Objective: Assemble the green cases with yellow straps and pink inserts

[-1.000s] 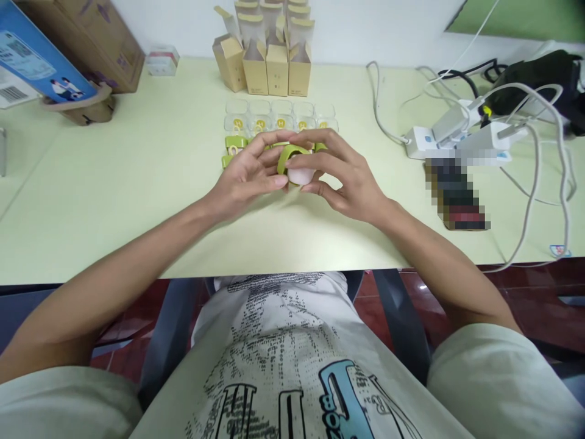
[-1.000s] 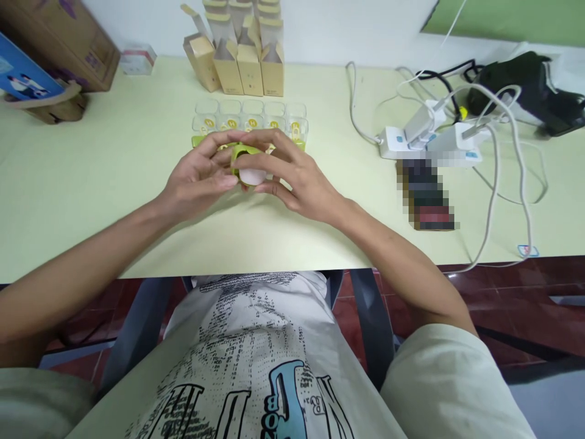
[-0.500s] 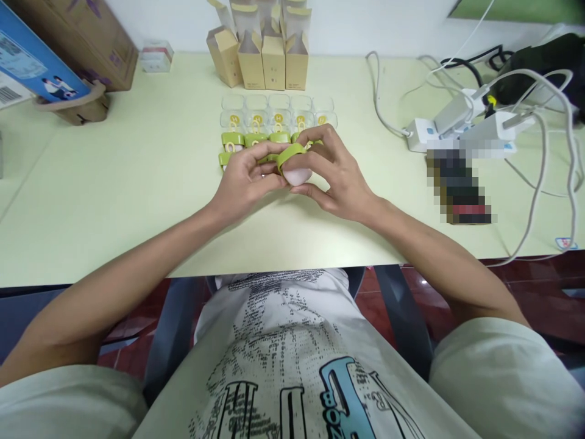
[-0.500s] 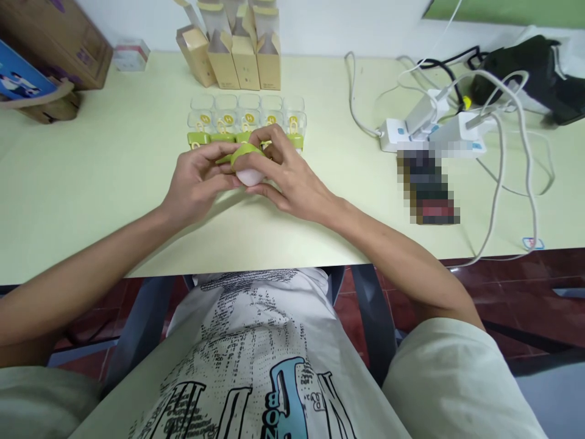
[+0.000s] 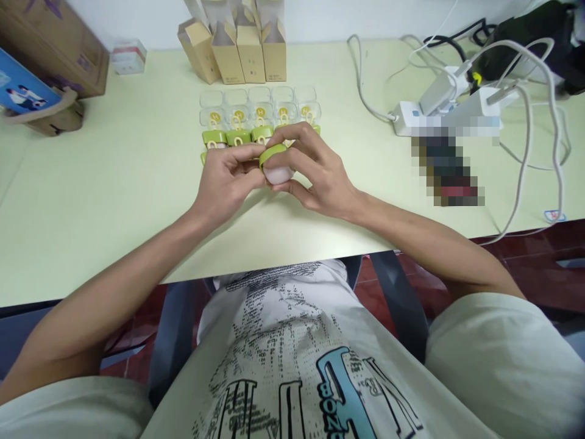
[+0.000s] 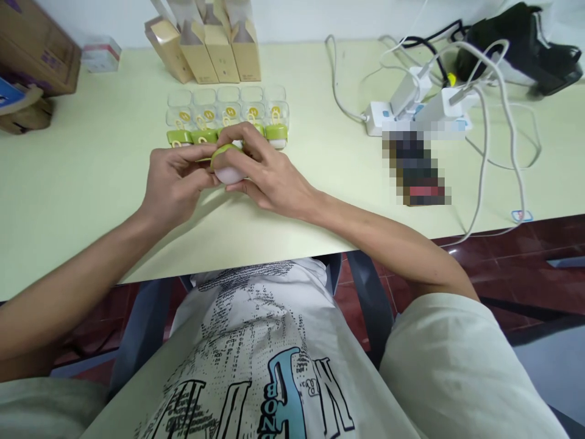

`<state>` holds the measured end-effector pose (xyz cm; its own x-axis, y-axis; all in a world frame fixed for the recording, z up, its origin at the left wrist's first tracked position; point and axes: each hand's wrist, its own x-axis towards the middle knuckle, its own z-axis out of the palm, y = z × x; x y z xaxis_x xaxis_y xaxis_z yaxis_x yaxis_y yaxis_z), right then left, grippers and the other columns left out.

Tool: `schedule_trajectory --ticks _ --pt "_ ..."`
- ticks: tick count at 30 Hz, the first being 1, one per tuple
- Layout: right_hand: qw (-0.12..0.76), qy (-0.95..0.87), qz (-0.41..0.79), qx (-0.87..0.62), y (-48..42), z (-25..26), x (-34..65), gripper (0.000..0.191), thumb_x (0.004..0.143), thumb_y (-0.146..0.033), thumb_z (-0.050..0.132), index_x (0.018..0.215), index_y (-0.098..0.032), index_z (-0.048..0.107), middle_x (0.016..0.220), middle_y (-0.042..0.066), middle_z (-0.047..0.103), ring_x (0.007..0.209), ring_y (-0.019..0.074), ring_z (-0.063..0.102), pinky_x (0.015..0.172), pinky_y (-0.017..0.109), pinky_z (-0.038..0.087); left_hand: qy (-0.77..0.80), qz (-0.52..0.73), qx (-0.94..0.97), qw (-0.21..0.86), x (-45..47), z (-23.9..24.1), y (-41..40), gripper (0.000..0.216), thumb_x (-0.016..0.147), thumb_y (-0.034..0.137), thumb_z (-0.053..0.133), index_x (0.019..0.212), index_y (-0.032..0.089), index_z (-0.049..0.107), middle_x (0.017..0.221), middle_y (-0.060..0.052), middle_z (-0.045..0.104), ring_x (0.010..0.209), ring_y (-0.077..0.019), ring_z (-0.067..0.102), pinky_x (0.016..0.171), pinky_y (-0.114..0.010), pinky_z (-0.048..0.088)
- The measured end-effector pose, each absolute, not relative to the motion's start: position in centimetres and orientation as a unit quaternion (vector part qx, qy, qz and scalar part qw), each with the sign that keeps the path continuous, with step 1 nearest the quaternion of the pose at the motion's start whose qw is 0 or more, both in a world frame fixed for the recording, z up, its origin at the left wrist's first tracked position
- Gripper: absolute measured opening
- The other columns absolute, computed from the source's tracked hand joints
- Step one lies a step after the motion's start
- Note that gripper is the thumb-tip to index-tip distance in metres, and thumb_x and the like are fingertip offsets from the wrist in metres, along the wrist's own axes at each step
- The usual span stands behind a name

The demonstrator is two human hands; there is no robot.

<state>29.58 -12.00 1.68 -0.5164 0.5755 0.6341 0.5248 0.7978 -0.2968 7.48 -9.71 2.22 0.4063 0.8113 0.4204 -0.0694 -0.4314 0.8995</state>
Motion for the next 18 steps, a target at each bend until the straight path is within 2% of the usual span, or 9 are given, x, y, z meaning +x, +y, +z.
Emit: schedule_trajectory --ticks 3,6,8,11,15,18 --pt "0.416 -0.87 0.018 -0.263 -11.5 1.0 29.6 0.035 0.119 -0.051 0.05 0.133 -0.023 0.067 0.142 0.011 0.059 0.123 0.0261 0.066 0.098 0.047 0.066 0.264 0.473 0.709 0.451 7.4 2.1 -9.5 0.02 0.082 0.015 0.08 0.098 0.021 0.09 0.09 0.001 0.082 0.086 -0.0135 0.07 0.078 -0.027 0.056" --pt "0.412 -0.872 0.018 -0.264 -11.0 0.9 29.8 0.039 0.119 -0.056 0.049 0.133 -0.023 0.067 0.141 0.011 0.059 0.127 0.0266 0.066 0.104 0.048 0.064 0.249 0.468 0.721 0.446 7.2 1.7 -9.2 0.009 0.089 0.025 0.087 0.097 0.022 0.088 0.089 0.003 0.079 0.084 -0.0135 0.067 0.08 -0.031 0.058" --pt "0.412 -0.868 0.024 -0.276 -10.7 1.0 30.0 0.045 0.117 -0.062 0.049 0.134 -0.024 0.067 0.141 0.012 0.06 0.131 0.0282 0.065 0.11 0.05 0.062 0.219 0.462 0.723 0.464 7.1 1.5 -9.0 0.019 0.092 0.037 0.091 0.104 0.023 0.087 0.094 0.002 0.079 0.086 -0.0151 0.069 0.082 -0.035 0.059" --pt "0.403 -0.868 0.043 -0.286 -10.6 1.1 30.4 0.052 0.115 -0.068 0.047 0.141 -0.026 0.065 0.144 0.013 0.059 0.136 0.0306 0.064 0.115 0.056 0.06 0.203 0.448 0.718 0.493 6.9 1.3 -9.0 0.039 0.091 0.053 0.093 0.12 0.028 0.086 0.109 -0.002 0.081 0.1 -0.0226 0.074 0.09 -0.042 0.063" --pt "0.393 -0.868 0.072 -0.294 -10.8 1.2 30.5 0.056 0.114 -0.071 0.047 0.147 -0.028 0.063 0.149 0.013 0.057 0.141 0.032 0.062 0.117 0.057 0.06 0.225 0.43 0.724 0.49 6.9 1.7 -9.6 0.049 0.085 0.062 0.095 0.123 0.033 0.084 0.118 -0.005 0.08 0.11 -0.03 0.077 0.092 -0.047 0.067" --pt "0.393 -0.862 0.079 -0.311 -11.0 1.2 30.5 0.065 0.11 -0.076 0.05 0.152 -0.028 0.061 0.146 0.014 0.061 0.14 0.0338 0.063 0.118 0.059 0.06 0.235 0.433 0.737 0.464 7.1 1.9 -9.8 0.05 0.089 0.065 0.091 0.124 0.031 0.083 0.124 -0.008 0.08 0.116 -0.0318 0.077 0.097 -0.049 0.067"
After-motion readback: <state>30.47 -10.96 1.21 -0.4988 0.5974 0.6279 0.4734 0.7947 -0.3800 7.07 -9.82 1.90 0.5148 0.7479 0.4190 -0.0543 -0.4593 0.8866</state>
